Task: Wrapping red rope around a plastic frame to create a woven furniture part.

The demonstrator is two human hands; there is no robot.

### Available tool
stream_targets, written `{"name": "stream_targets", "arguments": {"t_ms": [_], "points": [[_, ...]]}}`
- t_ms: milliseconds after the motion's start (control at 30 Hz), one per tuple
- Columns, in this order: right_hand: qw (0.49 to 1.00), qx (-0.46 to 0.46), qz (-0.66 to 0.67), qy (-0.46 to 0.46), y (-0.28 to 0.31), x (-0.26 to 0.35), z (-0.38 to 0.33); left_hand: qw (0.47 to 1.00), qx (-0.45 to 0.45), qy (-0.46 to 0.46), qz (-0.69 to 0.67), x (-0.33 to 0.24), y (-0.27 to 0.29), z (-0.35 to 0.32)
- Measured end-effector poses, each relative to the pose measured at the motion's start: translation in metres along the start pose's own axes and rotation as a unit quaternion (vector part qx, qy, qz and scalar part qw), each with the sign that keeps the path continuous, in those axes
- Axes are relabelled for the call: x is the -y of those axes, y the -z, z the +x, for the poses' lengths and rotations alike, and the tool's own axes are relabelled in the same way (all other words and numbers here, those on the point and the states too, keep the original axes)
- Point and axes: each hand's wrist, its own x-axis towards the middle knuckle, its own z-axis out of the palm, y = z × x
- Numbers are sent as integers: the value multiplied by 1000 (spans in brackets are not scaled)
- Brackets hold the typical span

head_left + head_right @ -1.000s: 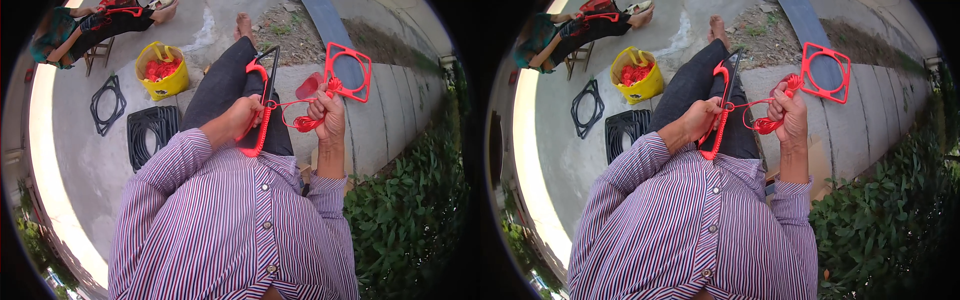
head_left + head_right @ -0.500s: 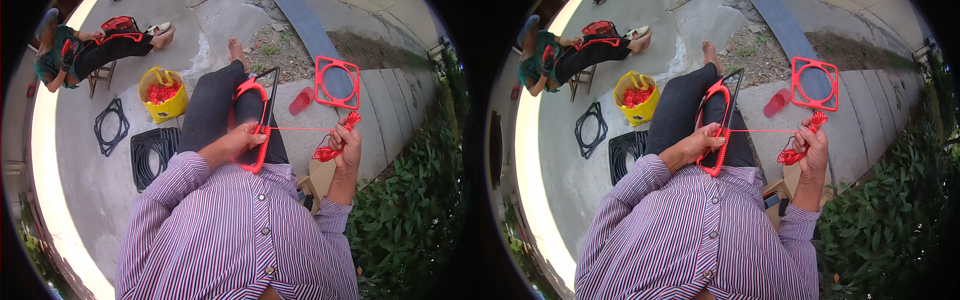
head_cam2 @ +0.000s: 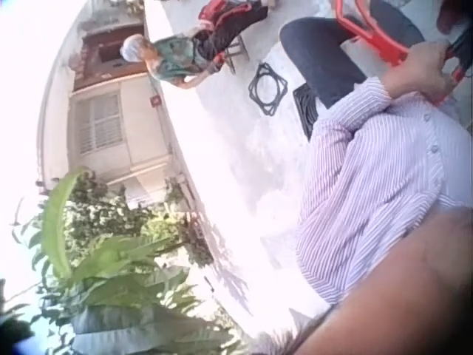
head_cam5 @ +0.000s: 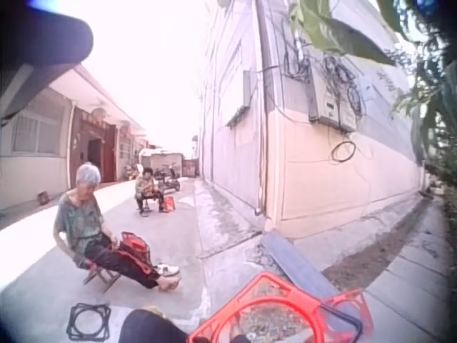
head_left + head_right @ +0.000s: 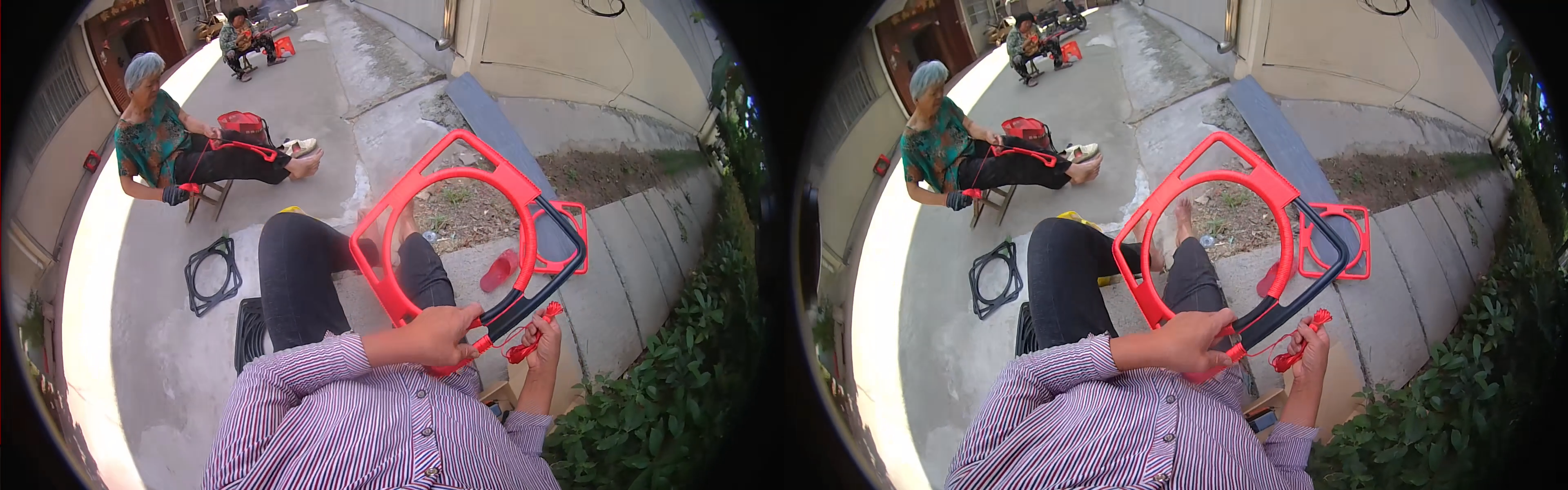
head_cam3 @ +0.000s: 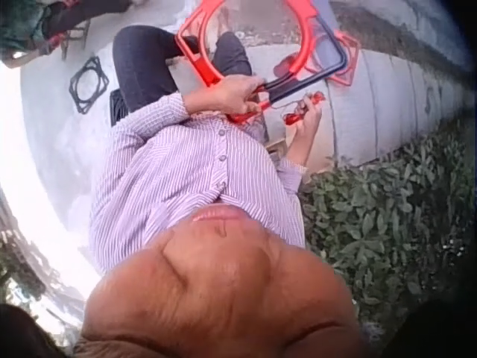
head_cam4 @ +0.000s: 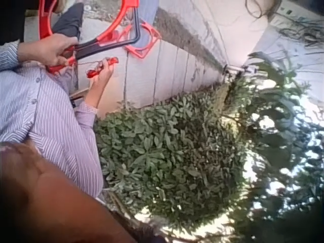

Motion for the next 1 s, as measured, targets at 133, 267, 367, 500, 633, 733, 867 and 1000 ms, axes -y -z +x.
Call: {"name": "stream_targets", "arguments": {"t_ms": [133,267,367,500,633,733,867,1000], "points": [[1000,25,-4,-16,3,-9,17,998,-12,37,46,-10,20,2],[998,51,-17,-23,-4,-13,21,990,-65,97,76,-9,33,-16],[995,80,-38,-39,-16,-15,18,981,-86,157,77,-1,38,-35],[988,105,-92,-60,-18,-22,11,976,-83,198,-35,36,28,-58],[996,50,-70,-9,-13,-22,25,866,2,238,-440,61,23,-72],[994,75,-73,39,-41,1,7,799,-8,181,-574,68,22,-83],[947,261,-187,-23,-61,17,-25,766,-11,182,-617,70,28,-75],[833,437,-287,-180,-103,-10,-49,797,-96,157,-575,73,27,-73]]}}
